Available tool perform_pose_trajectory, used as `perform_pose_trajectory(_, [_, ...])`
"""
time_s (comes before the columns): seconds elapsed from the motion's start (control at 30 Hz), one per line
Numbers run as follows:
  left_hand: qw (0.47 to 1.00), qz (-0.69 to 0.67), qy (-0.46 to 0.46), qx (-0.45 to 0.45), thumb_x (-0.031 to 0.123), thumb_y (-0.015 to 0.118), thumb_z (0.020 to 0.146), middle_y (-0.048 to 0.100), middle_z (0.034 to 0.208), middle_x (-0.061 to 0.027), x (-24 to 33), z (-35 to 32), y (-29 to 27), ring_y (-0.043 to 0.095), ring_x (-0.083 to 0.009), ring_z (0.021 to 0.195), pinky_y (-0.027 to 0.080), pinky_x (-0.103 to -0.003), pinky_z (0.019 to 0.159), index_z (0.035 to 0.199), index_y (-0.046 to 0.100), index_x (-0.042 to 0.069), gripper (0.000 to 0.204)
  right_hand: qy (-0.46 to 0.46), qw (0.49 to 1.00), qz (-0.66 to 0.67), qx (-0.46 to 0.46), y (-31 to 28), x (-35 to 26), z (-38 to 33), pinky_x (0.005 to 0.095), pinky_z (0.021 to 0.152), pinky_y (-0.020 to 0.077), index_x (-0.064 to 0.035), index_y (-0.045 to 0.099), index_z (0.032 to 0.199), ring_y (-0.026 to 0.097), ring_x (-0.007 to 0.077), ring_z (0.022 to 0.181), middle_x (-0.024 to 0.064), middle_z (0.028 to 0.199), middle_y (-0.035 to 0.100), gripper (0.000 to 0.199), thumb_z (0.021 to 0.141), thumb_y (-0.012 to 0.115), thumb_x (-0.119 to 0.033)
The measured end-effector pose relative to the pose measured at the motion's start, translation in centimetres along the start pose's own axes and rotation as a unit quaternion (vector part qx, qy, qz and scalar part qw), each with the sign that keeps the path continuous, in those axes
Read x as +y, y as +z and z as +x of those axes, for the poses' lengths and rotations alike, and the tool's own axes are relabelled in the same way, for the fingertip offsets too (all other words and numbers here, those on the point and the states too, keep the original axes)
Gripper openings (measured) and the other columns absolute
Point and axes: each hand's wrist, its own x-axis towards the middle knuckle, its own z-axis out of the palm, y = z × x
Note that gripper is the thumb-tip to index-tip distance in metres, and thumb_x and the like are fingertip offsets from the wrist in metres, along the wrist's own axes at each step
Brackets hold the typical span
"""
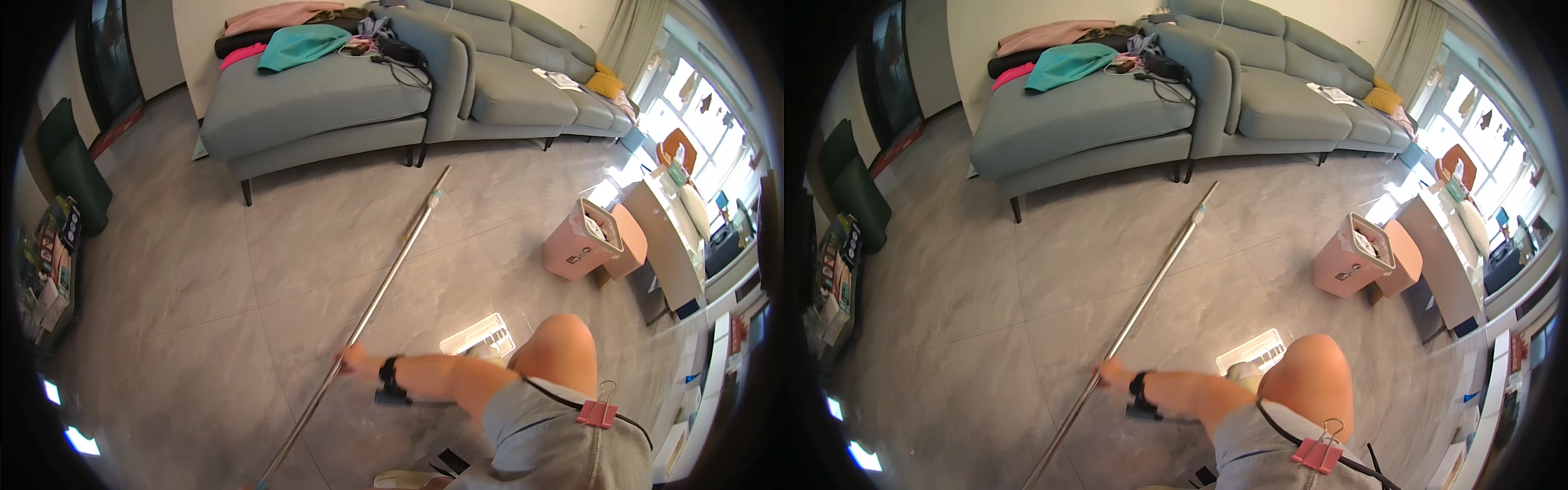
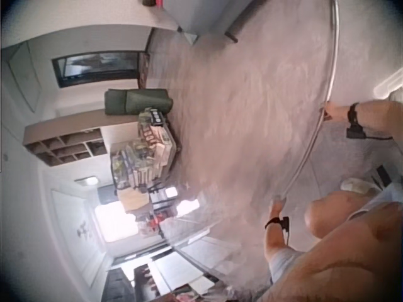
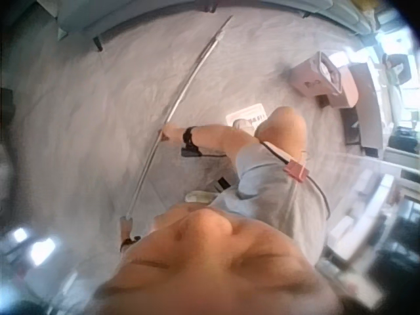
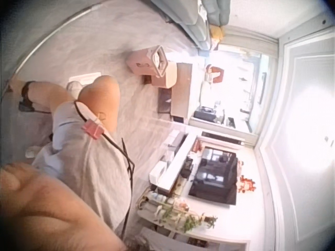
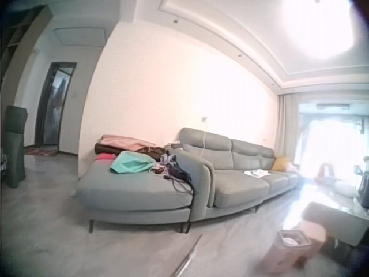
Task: The person cleans a tiled living room floor using a cloth and a mop. They wipe a specific spot on the floor with a cloth, then use a mop to clean the area around a sofa and a coffee table. The person moves a small pink stool to clean underneath it.
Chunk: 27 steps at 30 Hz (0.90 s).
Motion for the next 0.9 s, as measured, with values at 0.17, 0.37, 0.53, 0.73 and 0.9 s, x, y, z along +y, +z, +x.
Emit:
perform_pose_trajectory(0.17, [0.952, -0.055, 0.299, 0.020, 0.048, 0.061, 0.082, 0.056, 0.062, -0.0128, 20.3, 4.8, -2.8, 0.058, -0.0272, 0.062, 0.044, -0.042, 0.060, 0.071, 0.058, 0.004, 0.046, -0.150, 0.973, -0.102, 0.144, -8.6, -14.6, 6.1, 0.0420, 0.046, 0.0539, 0.0086, 0.055, 0.086, 0.066, 0.0309, 0.065, 0.0190, 0.079, 0.062, 0.017, 0.082, 0.059, -0.007])
perform_pose_trajectory(0.37, [0.930, -0.242, 0.251, -0.115, 0.052, 0.062, 0.079, 0.054, 0.053, -0.0090, 40.5, 3.7, 1.4, 0.055, -0.0221, 0.044, 0.044, -0.038, 0.044, 0.059, 0.050, 0.004, 0.054, -0.176, 0.917, -0.254, 0.253, -16.9, -21.5, 5.1, 0.0378, 0.051, 0.0557, 0.0054, 0.039, 0.117, 0.064, 0.0298, 0.063, 0.0200, 0.082, 0.061, 0.040, 0.080, 0.054, -0.002])
perform_pose_trajectory(0.53, [0.948, -0.156, 0.279, -0.003, 0.056, 0.056, 0.082, 0.055, 0.054, -0.0145, 50.7, 1.0, 12.0, 0.057, -0.0308, 0.053, 0.043, -0.044, 0.052, 0.057, 0.051, 0.005, 0.057, -0.230, 0.956, -0.054, 0.172, -25.2, -19.7, 3.6, 0.0346, 0.051, 0.0545, -0.0194, 0.011, 0.145, 0.061, 0.0224, 0.058, 0.0168, 0.087, 0.060, 0.075, 0.082, 0.048, -0.002])
perform_pose_trajectory(0.73, [0.909, -0.267, 0.296, 0.120, 0.047, 0.053, 0.088, 0.051, 0.058, -0.0163, 63.9, 4.5, 21.1, 0.051, -0.0333, 0.050, 0.039, -0.046, 0.053, 0.074, 0.053, 0.001, 0.049, -0.222, 0.973, 0.057, 0.027, -32.9, -16.4, 4.0, 0.0316, 0.050, 0.0522, -0.0235, 0.005, 0.146, 0.054, 0.0148, 0.053, 0.0106, 0.083, 0.059, 0.068, 0.093, 0.047, -0.012])
perform_pose_trajectory(0.9, [0.839, -0.510, 0.183, -0.050, 0.057, 0.044, 0.090, 0.045, 0.056, -0.0060, 78.3, 9.4, 13.4, 0.042, -0.0172, 0.038, 0.033, -0.033, 0.036, 0.073, 0.042, 0.004, 0.055, -0.240, 0.960, 0.118, -0.088, -36.9, -18.8, 7.3, 0.0295, 0.044, 0.0474, -0.0202, 0.011, 0.146, 0.052, 0.0128, 0.049, 0.0070, 0.074, 0.058, 0.066, 0.093, 0.051, -0.019])
